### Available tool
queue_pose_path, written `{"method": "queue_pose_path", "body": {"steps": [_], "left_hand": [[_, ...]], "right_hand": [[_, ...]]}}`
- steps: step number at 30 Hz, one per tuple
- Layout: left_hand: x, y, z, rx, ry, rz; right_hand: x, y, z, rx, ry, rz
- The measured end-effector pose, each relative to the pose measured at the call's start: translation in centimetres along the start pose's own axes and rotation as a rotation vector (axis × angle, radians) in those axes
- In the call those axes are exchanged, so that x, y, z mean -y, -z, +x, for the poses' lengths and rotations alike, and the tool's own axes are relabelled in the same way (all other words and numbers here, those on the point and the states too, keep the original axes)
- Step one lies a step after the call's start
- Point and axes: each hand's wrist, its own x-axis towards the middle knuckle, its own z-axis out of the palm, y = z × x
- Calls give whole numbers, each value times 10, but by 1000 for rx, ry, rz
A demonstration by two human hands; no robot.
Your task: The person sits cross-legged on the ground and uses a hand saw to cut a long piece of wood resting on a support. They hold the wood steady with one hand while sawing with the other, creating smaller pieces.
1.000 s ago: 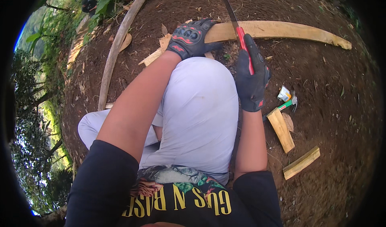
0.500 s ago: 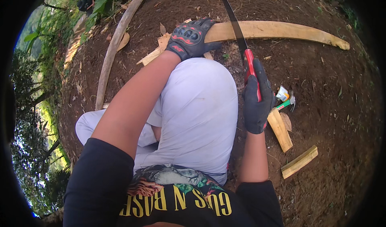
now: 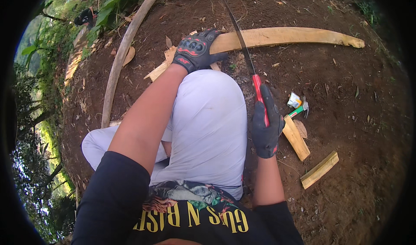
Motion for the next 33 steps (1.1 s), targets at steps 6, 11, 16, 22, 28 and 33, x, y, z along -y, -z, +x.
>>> {"method": "queue_pose_path", "body": {"steps": [6,11,16,22,28,33], "left_hand": [[2,-2,-3,-37,-16,-3],[-3,6,-4,14,-19,-52],[3,-2,-1,-83,-39,15],[12,5,7,-103,-24,70],[12,3,8,-88,-9,54],[7,6,8,-47,6,32]], "right_hand": [[18,38,-32,50,-60,-4],[13,-10,50,0,20,65],[19,-67,138,-28,14,126],[-6,-60,97,-119,175,88],[-27,-9,-28,-93,63,33],[-11,-12,-26,-75,-45,76]]}}
